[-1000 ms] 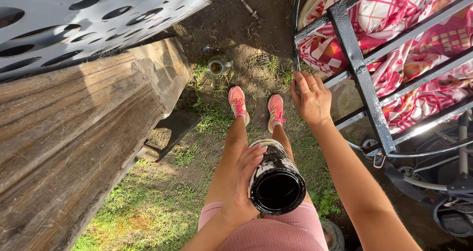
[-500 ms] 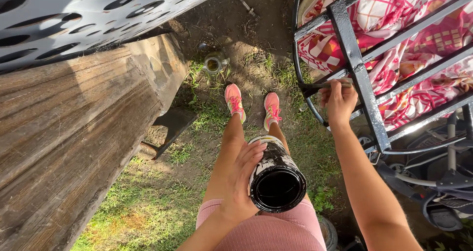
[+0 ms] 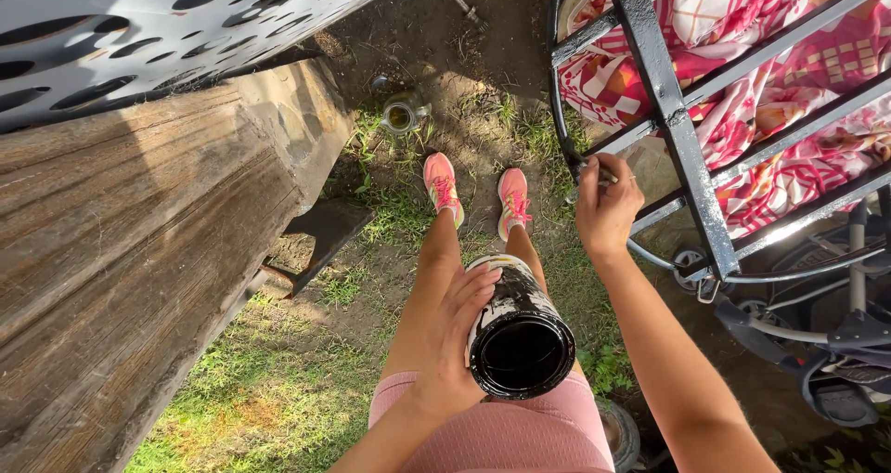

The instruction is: Painting a metal frame using a paintbrush and a can of black paint.

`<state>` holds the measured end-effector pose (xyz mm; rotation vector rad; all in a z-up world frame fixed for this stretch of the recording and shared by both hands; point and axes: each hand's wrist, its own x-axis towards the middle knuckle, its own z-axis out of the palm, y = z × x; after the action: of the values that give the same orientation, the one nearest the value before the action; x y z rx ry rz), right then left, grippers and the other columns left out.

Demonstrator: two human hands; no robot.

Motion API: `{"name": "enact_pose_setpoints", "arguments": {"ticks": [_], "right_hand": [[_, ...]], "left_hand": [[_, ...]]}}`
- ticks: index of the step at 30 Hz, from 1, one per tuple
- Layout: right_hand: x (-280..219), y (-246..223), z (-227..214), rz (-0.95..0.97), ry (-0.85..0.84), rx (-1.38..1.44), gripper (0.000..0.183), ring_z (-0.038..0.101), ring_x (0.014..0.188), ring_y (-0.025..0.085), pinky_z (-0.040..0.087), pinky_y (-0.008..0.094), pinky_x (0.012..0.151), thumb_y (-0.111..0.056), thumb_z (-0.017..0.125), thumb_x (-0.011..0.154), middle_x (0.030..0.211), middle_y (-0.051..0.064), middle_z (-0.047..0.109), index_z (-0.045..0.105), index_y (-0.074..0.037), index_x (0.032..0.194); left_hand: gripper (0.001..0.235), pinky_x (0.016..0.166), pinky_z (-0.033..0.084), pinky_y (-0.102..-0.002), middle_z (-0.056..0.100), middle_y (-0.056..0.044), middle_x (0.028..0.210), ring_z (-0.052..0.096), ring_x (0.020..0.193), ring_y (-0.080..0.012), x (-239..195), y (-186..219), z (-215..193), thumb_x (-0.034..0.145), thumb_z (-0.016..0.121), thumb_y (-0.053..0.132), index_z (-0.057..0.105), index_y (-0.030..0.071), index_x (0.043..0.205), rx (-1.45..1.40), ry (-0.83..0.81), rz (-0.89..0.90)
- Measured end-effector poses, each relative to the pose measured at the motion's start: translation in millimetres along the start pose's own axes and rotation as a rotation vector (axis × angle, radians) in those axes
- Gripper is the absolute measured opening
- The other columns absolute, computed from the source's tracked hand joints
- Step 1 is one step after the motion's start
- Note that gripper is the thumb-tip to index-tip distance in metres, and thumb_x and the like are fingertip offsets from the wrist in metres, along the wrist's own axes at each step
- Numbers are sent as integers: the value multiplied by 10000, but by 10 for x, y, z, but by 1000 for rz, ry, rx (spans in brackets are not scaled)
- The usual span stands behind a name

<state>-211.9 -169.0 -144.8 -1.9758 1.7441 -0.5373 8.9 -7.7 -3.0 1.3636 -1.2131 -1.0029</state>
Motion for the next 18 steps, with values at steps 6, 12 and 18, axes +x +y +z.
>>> {"name": "enact_pose_setpoints", "arguments": {"ticks": [6,12,18], "right_hand": [[-43,34,-58,-60,66,-49,156,633,637,223,485,378,565,-131,563,1113,819,107,684,645,-18,1045],[124,-77,-218,-72,-117,-39,154,648,653,246,500,390,626,-92,560,1063,827,129,675,646,16,996],[639,50,-146,-207,-240,-16,235,684,707,268,550,385,602,-103,542,1080,869,178,713,669,93,1052]], "left_hand": [[566,1258,381,-671,508,-223,1496,523,1427,-437,15,6,18,1041,620,259,384,-8,1481,11,8,19],[542,1263,376,-676,509,-231,1492,526,1424,-438,-6,16,33,1062,581,268,383,-16,1479,14,18,21],[553,1270,370,-672,510,-210,1499,527,1429,-422,-14,17,11,1048,607,261,386,2,1484,15,5,7]]}}
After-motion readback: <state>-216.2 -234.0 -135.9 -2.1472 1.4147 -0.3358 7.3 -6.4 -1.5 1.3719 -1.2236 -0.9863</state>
